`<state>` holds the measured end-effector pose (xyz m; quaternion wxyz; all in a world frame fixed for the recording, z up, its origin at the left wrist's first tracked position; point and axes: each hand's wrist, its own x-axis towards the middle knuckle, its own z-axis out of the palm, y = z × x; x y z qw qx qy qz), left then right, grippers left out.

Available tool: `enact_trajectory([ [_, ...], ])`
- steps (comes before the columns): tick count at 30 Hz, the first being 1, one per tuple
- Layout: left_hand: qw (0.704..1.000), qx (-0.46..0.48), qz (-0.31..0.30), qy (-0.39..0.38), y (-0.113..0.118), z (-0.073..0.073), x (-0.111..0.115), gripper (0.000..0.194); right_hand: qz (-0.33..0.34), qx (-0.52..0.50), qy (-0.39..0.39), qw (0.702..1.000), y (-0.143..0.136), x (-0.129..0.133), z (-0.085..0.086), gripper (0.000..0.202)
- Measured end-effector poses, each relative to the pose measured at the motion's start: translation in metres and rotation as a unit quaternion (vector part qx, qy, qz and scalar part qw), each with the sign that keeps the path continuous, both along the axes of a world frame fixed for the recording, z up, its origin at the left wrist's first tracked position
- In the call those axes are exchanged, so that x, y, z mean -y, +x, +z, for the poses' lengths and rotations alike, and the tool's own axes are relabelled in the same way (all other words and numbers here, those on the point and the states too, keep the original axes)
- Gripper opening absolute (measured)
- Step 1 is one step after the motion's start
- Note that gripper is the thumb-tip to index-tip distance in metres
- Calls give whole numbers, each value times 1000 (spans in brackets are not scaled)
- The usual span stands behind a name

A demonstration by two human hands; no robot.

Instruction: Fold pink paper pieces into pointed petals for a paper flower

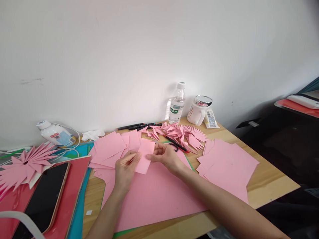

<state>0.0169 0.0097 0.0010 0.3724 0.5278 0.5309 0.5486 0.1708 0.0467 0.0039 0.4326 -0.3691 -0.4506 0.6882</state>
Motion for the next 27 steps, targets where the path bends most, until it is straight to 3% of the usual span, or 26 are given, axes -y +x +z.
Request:
enact_trajectory([
  [7,999,-41,-1,31,1,-1,1,15,-23,32,2,999,3,-1,5,44],
  [13,997,-81,1,13,0,1,1,19,45,14,8,999,5,-4,6,39],
  [19,994,-54,-35,-88,0,7,0,19,27,37,9,999,5,-3,4,36],
  [23,980,-33,-71,-183,-1,9,-2,27,71,41,19,996,6,-3,-1,37],
  [27,972,-26,-87,-216,-3,10,-1,32,106,56,30,992,7,-5,-2,33],
])
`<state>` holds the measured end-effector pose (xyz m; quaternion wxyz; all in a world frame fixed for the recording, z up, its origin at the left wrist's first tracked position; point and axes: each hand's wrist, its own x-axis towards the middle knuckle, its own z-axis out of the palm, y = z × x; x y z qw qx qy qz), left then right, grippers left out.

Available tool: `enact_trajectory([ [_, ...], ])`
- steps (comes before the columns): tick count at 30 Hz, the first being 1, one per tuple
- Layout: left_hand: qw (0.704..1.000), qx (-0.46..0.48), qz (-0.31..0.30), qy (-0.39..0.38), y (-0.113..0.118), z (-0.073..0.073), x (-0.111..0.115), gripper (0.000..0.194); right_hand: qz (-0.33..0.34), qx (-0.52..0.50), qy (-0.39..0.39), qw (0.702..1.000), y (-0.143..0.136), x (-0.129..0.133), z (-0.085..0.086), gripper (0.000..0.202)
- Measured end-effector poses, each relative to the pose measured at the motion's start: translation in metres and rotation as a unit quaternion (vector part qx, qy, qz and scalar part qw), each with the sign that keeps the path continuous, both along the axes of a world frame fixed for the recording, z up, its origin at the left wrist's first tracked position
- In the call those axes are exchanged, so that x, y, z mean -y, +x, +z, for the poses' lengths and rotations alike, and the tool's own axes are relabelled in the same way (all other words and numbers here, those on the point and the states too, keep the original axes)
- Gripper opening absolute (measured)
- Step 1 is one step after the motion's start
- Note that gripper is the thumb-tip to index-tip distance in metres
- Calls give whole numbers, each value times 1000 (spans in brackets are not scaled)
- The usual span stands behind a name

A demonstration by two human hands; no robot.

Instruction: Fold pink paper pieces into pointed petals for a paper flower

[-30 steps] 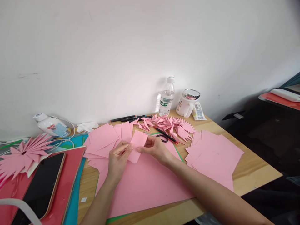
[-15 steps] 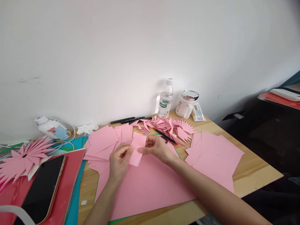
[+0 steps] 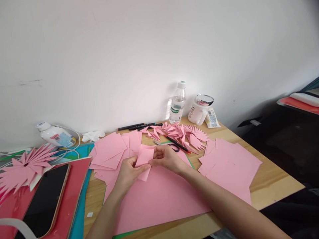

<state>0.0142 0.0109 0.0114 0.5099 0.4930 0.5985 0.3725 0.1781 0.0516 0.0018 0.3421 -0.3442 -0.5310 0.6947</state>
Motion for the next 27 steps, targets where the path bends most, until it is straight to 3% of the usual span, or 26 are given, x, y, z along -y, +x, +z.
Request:
enact_trajectory([
  [14,997,40,-50,-49,-3,7,3,28,17,1,-24,1000,6,-3,-1,49],
  [27,995,55,-51,-61,0,11,5,19,-40,-1,-47,998,13,-8,13,47],
])
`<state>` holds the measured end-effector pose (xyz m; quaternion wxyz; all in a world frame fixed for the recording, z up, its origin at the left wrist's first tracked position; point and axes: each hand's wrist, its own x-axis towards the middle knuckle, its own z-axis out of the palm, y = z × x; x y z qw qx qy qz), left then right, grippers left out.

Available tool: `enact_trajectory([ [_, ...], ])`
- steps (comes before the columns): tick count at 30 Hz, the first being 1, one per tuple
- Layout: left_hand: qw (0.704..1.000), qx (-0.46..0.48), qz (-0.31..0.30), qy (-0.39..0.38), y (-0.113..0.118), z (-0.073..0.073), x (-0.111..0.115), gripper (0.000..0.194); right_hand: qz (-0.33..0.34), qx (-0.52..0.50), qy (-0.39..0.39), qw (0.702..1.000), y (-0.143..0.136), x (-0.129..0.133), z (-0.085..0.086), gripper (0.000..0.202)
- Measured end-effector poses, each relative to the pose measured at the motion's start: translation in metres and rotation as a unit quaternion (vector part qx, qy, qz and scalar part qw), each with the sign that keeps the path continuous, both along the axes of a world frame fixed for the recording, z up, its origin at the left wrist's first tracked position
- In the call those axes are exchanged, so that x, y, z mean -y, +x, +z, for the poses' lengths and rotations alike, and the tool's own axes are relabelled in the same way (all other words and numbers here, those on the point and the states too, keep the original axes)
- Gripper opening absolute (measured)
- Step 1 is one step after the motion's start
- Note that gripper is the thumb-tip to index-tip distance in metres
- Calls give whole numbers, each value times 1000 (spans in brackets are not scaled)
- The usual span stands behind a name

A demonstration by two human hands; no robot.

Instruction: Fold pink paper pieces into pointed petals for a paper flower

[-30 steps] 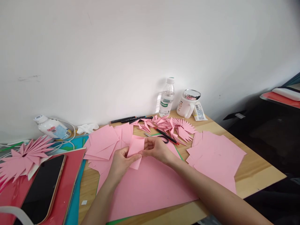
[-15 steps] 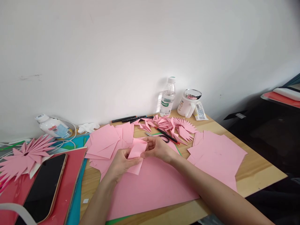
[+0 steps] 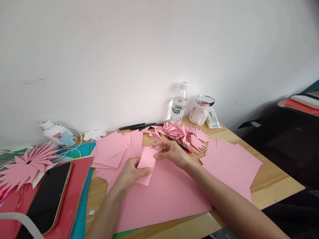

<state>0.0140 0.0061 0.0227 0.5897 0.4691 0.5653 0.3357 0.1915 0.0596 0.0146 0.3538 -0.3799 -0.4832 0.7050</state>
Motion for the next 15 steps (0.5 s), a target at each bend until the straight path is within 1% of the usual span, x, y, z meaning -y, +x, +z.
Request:
enact_trajectory([
  [5,999,32,-17,-14,2,1,1,23,-16,18,14,1000,-1,1,3,39],
  [8,999,31,-25,-21,1,0,2,24,-25,20,15,999,-1,3,5,35],
  [11,999,22,-20,-22,0,-1,1,24,-19,10,14,1000,-1,3,3,33],
  [15,999,27,-16,-19,-1,-3,1,26,-19,-9,33,999,-3,2,-1,34],
])
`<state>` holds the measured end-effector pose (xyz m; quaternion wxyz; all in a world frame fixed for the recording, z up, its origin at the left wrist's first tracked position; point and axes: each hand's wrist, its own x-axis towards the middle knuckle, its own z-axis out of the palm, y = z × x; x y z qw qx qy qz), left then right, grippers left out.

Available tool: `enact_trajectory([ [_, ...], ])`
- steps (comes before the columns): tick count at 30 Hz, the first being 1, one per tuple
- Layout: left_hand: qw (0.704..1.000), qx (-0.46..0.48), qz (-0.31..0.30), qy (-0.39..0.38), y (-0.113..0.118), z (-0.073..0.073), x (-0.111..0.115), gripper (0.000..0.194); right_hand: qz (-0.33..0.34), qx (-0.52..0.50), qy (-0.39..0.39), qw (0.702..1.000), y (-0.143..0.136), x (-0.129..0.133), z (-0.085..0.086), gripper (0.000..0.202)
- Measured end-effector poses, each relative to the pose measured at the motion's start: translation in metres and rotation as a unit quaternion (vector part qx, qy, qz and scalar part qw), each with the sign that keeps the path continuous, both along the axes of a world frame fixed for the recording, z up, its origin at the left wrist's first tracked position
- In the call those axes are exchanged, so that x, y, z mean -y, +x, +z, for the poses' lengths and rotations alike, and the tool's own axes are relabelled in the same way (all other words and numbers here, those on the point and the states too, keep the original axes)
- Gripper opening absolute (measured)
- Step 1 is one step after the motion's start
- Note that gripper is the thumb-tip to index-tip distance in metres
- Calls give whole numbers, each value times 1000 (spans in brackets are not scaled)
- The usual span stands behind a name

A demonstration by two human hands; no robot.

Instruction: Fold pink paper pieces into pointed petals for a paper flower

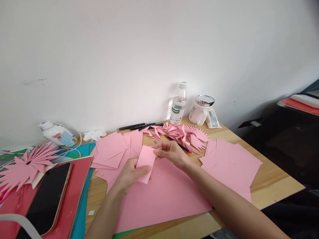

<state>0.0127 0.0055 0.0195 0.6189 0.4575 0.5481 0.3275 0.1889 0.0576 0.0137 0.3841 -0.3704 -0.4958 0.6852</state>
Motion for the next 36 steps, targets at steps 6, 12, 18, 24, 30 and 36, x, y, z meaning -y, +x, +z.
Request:
enact_trajectory([
  [6,998,20,62,11,4,-1,-1,29,-15,-25,4,1000,-6,0,-4,39],
  [12,996,7,56,69,6,-4,-1,36,22,-11,26,999,-11,2,-13,40],
  [18,993,3,77,91,9,-5,-1,42,46,-9,47,998,-13,7,-7,42],
  [24,990,-16,101,102,11,-4,-1,41,47,42,79,995,-13,6,-11,30],
  [30,986,7,123,111,9,-2,0,28,71,93,87,989,-11,6,-11,19],
  [36,970,37,216,109,7,-11,-1,23,90,117,65,987,-13,9,-10,17],
])
